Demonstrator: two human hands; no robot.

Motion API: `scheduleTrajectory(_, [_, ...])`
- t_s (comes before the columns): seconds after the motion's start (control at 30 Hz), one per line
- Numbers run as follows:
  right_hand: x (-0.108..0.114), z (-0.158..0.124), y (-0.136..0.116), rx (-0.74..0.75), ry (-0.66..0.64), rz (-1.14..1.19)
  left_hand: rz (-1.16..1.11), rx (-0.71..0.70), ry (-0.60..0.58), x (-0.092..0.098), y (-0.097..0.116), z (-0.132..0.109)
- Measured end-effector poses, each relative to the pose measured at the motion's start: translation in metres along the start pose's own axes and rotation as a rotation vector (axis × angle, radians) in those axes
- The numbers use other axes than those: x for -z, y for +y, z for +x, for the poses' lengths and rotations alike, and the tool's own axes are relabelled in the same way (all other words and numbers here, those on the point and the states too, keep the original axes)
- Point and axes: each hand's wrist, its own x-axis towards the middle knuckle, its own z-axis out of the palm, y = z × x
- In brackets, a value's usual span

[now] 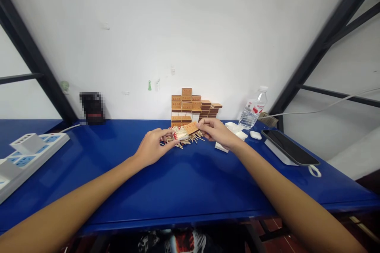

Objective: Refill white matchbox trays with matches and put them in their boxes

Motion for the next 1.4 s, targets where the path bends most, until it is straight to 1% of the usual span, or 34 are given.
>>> scheduleTrajectory(0.13, [0.003, -0.001, 0.0, -0.042, -0.054, 0.025, -0.025, -0.003, 0.005, 0.001, 0.001, 0.0])
scheduleTrajectory(0.37, [0.003, -0.001, 0.003, -0.011, -0.16, -0.04, -0.068, 0.007, -0.002, 0.004, 0.0, 0.002])
scheduleTrajectory(0.57, [0.001, -0.003, 0.003, 0.032, -0.179, -0.007, -0.172, 0.06, 0.02, 0.008, -0.001, 0.006])
scheduleTrajectory(0.67, [0.002, -0.004, 0.0, 0.033, -0.195, -0.012, -0.213, 0.078, 0.011, 0.008, -0.001, 0.007])
scheduleTrajectory(0.8, [0.002, -0.004, -0.001, 0.023, -0.189, -0.011, -0.235, 0.095, 0.018, 0.009, 0.0, 0.008])
scheduleTrajectory(0.97, [-0.003, -0.004, 0.003, 0.003, -0.219, -0.033, -0.227, 0.101, 0.027, 0.012, -0.002, 0.009])
scheduleTrajectory(1.13, [-0.008, -0.006, 0.001, 0.066, -0.151, -0.067, -0.232, 0.09, -0.002, 0.012, -0.003, 0.009])
scheduleTrajectory(1.3, [-0.017, -0.007, 0.002, 0.061, -0.233, -0.085, -0.328, 0.07, -0.06, 0.007, 0.0, 0.006])
scheduleTrajectory(1.33, [-0.019, -0.006, 0.004, 0.07, -0.221, -0.08, -0.34, 0.076, -0.061, 0.007, 0.0, 0.006])
scheduleTrajectory(1.4, [-0.023, -0.003, 0.01, 0.107, -0.132, -0.06, -0.34, 0.091, -0.041, 0.008, 0.001, 0.007])
